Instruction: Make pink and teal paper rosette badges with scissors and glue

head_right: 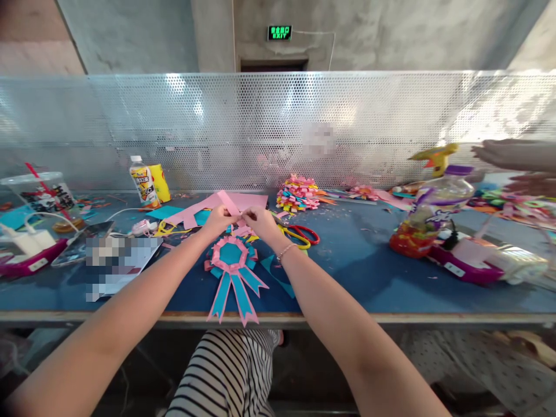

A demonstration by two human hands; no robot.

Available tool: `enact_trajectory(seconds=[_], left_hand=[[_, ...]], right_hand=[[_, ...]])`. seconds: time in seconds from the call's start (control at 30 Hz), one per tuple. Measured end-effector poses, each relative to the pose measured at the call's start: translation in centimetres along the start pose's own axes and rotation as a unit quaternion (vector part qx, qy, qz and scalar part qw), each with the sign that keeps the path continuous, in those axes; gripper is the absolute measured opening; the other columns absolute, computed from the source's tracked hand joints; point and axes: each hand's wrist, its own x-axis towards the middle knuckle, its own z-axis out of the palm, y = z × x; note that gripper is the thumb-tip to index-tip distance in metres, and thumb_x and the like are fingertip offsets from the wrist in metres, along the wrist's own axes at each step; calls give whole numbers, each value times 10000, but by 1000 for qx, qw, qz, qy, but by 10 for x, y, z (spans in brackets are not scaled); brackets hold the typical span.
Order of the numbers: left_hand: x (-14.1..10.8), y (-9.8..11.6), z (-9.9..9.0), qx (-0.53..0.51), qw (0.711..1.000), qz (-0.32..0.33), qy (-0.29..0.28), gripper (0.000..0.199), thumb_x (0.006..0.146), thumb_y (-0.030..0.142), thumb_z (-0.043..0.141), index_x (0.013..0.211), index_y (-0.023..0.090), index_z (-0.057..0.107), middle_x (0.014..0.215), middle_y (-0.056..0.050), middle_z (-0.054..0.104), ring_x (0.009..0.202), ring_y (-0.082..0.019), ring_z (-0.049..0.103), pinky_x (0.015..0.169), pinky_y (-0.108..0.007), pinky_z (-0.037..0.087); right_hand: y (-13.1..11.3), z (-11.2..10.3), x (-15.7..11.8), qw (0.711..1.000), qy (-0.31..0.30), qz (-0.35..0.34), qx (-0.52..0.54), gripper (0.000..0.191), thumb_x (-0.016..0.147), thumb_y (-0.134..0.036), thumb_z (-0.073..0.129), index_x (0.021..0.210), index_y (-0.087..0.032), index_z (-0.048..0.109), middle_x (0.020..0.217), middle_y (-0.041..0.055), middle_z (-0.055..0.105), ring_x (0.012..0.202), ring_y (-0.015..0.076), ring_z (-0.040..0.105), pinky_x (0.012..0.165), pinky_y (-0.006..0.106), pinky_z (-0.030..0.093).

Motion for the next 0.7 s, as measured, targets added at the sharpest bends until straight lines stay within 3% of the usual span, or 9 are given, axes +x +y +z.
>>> enact_trajectory(seconds=[0.2,0.33,0.7], left_hand=[[-1,0,-1,2,1000,-18,-21,102,590,138,654,640,139,565,604,-9,624,607,-141,597,610,-258,468],[-2,2,1,-13,999,-45,-7,58,601,134,636,616,153,583,590,-12,628,607,-149,600,598,-263,479],[0,-7,3,-76,996,-35,-10,24,624,162,627,645,152,620,622,-24,643,596,-139,603,616,-275,495]], right_hand=[[-6,0,0,998,-2,-28,-63,92,735,-149,508,709,-140,596,666,28,601,615,122,530,600,222,390],[-8,2,0,996,11,-28,-85,85,725,-138,515,689,-150,591,653,21,592,609,121,513,610,225,380],[-6,7,1,998,31,50,30,148,738,-232,481,675,-147,583,567,-3,540,545,113,480,533,219,362]])
